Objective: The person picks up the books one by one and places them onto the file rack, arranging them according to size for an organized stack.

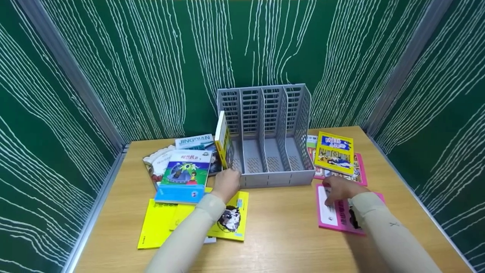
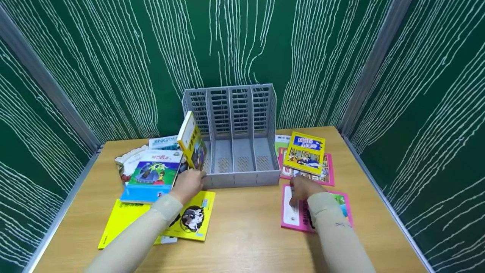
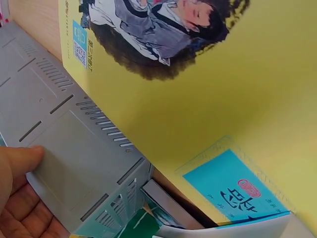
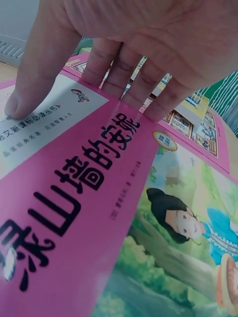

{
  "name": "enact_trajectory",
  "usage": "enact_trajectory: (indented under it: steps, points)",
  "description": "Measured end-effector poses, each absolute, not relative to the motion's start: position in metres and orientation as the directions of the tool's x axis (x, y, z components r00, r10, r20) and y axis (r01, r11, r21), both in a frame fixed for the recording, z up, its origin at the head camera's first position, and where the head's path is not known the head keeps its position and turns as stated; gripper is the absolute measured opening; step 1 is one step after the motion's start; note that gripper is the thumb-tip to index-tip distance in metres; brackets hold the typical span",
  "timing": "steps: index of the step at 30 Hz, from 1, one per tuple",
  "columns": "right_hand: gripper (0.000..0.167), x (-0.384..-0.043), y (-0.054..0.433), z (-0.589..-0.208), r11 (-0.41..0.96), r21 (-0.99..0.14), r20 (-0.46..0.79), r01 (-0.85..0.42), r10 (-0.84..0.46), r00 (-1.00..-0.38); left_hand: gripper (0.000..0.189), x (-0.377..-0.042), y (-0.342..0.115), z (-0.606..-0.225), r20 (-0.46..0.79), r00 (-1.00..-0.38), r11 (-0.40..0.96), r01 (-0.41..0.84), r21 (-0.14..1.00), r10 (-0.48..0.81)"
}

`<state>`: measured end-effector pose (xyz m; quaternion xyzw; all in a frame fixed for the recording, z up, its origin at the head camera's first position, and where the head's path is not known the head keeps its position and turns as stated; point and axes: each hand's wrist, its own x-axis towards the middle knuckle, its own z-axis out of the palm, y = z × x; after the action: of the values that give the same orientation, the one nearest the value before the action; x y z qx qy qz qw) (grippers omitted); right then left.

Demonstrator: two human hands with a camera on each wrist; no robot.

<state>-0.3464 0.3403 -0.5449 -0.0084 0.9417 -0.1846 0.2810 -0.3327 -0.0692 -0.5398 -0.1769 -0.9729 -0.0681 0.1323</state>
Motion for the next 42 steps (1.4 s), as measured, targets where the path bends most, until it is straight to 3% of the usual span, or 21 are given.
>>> enact_trajectory:
  steps: [19, 26, 30, 37, 42]
  points:
    - [0.115, -0.342, 0.336, -0.542, 0.932, -0.343, -0.542, 0.116, -0.096, -0.835, 0.02, -0.334, -0.067, -0.537, 0.245, -0.908, 0.928, 0.366, 0.071, 0.339]
    - [0.104, -0.345, 0.338, -0.545, 0.933, -0.358, -0.526, 0.044, -0.162, -0.835, 0.016, -0.334, -0.067, -0.541, 0.373, -0.856, 0.92, 0.392, 0.014, 0.359]
    - [0.104, -0.341, 0.341, -0.544, 0.928, -0.372, -0.492, 0.004, -0.194, -0.849, 0.017, -0.332, -0.066, -0.541, 0.333, -0.874, 0.922, 0.386, 0.036, 0.353]
    - [0.084, -0.341, 0.353, -0.542, 0.893, -0.449, -0.407, -0.04, -0.243, -0.881, 0.017, -0.332, -0.066, -0.543, 0.31, -0.883, 0.925, 0.379, 0.029, 0.352]
    - [0.093, -0.338, 0.357, -0.535, 0.874, -0.486, -0.387, -0.015, -0.231, -0.893, 0.017, -0.332, -0.067, -0.542, 0.304, -0.886, 0.925, 0.379, 0.037, 0.351]
